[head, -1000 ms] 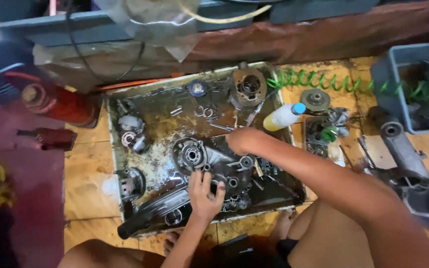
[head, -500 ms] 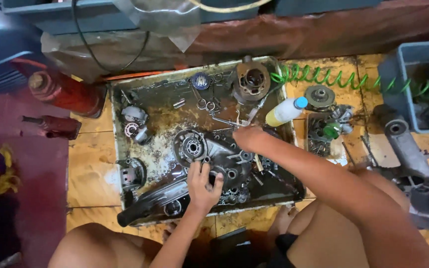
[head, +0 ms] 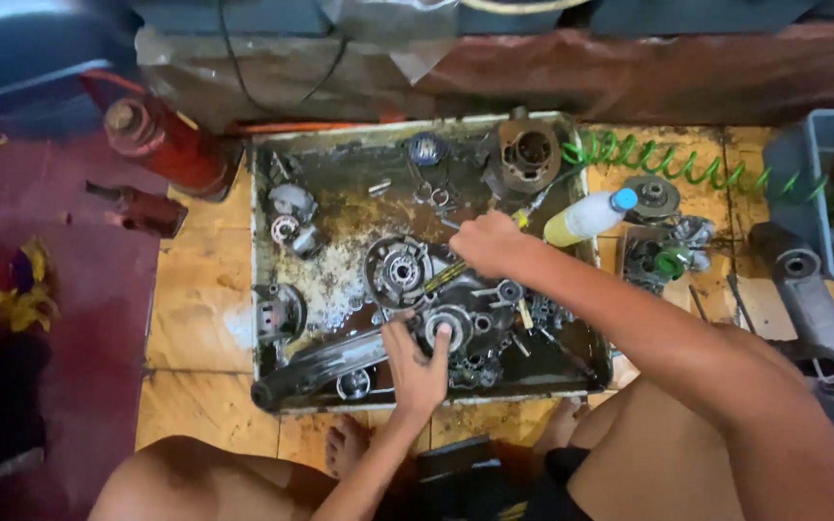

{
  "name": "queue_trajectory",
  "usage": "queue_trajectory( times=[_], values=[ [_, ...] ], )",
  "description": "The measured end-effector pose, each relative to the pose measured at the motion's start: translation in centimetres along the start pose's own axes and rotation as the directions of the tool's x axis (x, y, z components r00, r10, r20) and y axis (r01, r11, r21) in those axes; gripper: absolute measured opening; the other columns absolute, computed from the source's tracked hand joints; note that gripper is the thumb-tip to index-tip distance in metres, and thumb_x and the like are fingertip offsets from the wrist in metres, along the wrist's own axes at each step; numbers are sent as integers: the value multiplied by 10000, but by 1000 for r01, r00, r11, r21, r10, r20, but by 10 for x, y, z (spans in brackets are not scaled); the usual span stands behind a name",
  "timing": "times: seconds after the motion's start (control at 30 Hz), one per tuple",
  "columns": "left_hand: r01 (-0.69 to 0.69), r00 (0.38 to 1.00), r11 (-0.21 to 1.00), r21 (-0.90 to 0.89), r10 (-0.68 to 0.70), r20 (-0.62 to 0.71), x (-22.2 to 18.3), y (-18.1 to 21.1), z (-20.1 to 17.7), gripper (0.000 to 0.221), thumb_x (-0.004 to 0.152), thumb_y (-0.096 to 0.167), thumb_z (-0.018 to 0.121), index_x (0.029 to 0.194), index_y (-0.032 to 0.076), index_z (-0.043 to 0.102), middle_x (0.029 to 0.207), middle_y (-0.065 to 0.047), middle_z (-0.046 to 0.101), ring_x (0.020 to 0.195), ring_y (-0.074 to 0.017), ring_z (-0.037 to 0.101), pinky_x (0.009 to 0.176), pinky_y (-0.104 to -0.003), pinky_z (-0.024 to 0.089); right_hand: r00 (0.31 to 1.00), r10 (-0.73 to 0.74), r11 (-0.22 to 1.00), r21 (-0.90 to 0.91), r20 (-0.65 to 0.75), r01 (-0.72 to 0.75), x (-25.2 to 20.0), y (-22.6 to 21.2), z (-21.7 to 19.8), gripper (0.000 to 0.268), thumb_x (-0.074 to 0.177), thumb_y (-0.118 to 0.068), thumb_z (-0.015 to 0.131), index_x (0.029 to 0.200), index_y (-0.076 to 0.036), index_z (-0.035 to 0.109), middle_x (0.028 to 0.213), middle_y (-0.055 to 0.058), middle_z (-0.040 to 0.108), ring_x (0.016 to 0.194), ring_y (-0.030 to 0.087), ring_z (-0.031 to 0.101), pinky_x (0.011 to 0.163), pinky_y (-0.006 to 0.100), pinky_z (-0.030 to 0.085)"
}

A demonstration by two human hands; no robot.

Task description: The person scrubs a disassembled engine crankcase with a brush and solvent in a metal tray. They repeatedly scrub the interior surfaces and crevices of the crankcase, occasionally dipping the brush into the liquid.

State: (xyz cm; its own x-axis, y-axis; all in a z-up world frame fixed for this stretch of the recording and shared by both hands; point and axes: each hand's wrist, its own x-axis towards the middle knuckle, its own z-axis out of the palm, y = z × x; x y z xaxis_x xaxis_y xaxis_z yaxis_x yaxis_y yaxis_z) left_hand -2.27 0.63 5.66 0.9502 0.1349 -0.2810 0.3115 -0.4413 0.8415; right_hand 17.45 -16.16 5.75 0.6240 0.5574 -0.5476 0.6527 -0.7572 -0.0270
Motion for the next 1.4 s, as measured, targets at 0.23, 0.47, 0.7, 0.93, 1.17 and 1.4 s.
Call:
queue_trajectory(
  times=[0.23, 0.47, 0.7, 0.93, 1.17, 1.4],
  values=[
    [504, 861, 857, -106, -489, 138, -15, 28, 0, 1015, 941, 676, 383, 1617, 50, -43, 1725, -110, -121, 1606, -261, -70, 1293, -428, -17, 985, 57, 985, 153, 165, -82, -37, 17, -55, 301, 915, -57, 542, 657, -180, 444, 618, -48, 375, 589, 116, 438, 516, 253, 421],
    [333, 940, 936, -114, -320, 118, -13, 30, 0, 759, 989, 569, 436, 1515, 53, 256, 1545, -234, 322, 1410, -446, 426, 1163, -549, 376, 993, -15, 973, 229, 119, -13, -24, 4, -34, 171, 935, -33, 582, 908, -151, 703, 860, -4, 726, 755, 113, 692, 550, 248, 562],
    [401, 911, 896, -193, -368, 186, -9, 24, 2, 873, 981, 563, 449, 1610, 70, 97, 1656, -243, 139, 1528, -423, 203, 1244, -501, 212, 985, -171, 964, 202, -32, 174, -2, -25, 15, 69, 938, -153, 676, 884, -150, 719, 733, 53, 708, 739, 245, 727, 639, 459, 610],
    [255, 967, 935, -245, -251, 48, -4, 14, 8, 708, 985, 483, 523, 1533, 86, 317, 1517, -178, 421, 1442, -335, 404, 1197, -444, 311, 987, 35, 975, 209, 158, -68, -28, 17, -34, 103, 991, -197, 626, 917, -203, 697, 748, -55, 647, 631, 54, 604, 491, 154, 450],
    [268, 959, 937, -225, -238, 151, 6, 45, -7, 656, 1061, 350, 531, 1578, 69, 241, 1561, -286, 266, 1474, -517, 285, 1198, -645, 320, 955, 159, 943, 249, 249, -222, -32, 62, 19, 341, 878, -438, 744, 1105, -185, 745, 1116, 102, 767, 1083, 309, 732, 918, 456, 584],
    [323, 940, 921, -216, -286, 186, 10, 56, -9, 622, 1068, 362, 488, 1585, 123, 239, 1587, -249, 246, 1498, -479, 273, 1202, -642, 327, 962, 87, 927, 333, 257, -173, -43, 46, -2, 321, 896, -424, 685, 1035, -141, 746, 1057, 158, 769, 1017, 368, 735, 877, 491, 581]
  ],
)
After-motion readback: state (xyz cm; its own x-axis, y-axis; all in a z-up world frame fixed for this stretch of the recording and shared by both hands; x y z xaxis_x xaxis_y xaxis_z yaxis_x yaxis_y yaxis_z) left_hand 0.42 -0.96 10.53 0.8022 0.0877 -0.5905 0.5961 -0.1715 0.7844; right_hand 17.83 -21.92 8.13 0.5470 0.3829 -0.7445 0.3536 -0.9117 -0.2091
